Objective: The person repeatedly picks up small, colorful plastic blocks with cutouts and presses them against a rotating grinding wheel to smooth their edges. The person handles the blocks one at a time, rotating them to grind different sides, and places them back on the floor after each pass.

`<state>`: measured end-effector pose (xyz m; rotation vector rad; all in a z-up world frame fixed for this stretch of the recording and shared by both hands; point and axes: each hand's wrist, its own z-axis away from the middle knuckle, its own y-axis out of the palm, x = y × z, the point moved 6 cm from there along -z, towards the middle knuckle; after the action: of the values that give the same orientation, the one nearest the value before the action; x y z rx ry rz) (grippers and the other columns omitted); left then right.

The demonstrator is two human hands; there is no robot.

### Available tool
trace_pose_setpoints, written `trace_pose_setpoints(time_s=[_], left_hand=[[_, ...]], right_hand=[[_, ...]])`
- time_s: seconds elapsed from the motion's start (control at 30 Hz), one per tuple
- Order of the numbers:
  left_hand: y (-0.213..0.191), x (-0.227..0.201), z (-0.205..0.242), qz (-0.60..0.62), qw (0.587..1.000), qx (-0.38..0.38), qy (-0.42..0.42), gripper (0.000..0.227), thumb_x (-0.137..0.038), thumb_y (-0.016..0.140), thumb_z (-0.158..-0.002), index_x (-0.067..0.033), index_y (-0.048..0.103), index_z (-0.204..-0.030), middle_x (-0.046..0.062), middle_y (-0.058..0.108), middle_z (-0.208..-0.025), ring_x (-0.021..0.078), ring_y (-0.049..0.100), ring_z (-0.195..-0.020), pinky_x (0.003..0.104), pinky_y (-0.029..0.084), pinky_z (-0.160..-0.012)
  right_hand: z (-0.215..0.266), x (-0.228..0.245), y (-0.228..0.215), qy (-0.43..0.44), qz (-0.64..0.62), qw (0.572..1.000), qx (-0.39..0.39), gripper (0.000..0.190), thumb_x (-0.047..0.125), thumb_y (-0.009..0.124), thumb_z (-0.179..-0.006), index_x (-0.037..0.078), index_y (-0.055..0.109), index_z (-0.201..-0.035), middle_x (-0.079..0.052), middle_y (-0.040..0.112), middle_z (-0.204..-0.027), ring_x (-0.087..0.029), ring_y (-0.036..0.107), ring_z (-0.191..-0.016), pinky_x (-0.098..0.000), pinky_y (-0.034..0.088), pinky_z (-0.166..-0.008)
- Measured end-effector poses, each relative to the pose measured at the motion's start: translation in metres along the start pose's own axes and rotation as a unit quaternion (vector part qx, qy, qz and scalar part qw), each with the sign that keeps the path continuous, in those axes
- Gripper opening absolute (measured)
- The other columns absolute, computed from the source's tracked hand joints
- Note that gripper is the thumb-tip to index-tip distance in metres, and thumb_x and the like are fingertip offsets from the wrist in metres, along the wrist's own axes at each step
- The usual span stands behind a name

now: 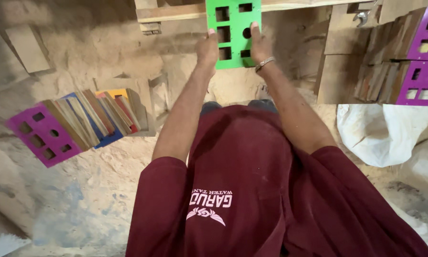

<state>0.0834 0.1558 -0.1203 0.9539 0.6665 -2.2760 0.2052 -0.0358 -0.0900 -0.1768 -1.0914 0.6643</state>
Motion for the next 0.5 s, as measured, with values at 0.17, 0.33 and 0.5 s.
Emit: trace_pose_setpoints(time_s=[0.17,0.33,0.5], left_hand=[[0.0,-0.01,-0.012,0.021,0.999,0.027,0.03,0.05,-0.037,0.053,-0.102,0.0026,0.062,-0.13,0.016,0.072,-0.116,0.0227,0.066,-0.103,0.04,0.053,-0.089],[0.05,-0.019,0.015,0.056,0.997,0.04,0.026,0.046,-0.034,0.048,-0.104,0.0024,0.065,-0.126,0.017,0.072,-0.111,0.0227,0.066,-0.098,0.039,0.054,-0.086],[0.111,-0.039,0.043,0.034,0.998,0.05,-0.028,0.041,-0.031,0.047,-0.102,-0.0004,0.066,-0.123,0.018,0.075,-0.099,0.0263,0.068,-0.085,0.042,0.054,-0.078]], right_hand=[[-0.007,0.003,0.009,0.035,0.013,0.999,-0.02,0.094,0.077,0.043,-0.09,-0.01,0.069,-0.115,-0.023,0.072,-0.104,-0.029,0.069,-0.098,-0.0404,0.051,-0.087],[-0.012,-0.009,-0.04,0.081,-0.052,0.994,-0.05,0.098,0.079,0.05,-0.085,-0.013,0.069,-0.111,-0.018,0.074,-0.1,-0.025,0.067,-0.093,-0.0396,0.052,-0.083],[-0.027,-0.022,-0.093,0.132,-0.041,0.988,-0.064,0.095,0.078,0.047,-0.086,-0.012,0.073,-0.108,-0.015,0.069,-0.096,-0.024,0.058,-0.086,-0.0428,0.049,-0.077]])
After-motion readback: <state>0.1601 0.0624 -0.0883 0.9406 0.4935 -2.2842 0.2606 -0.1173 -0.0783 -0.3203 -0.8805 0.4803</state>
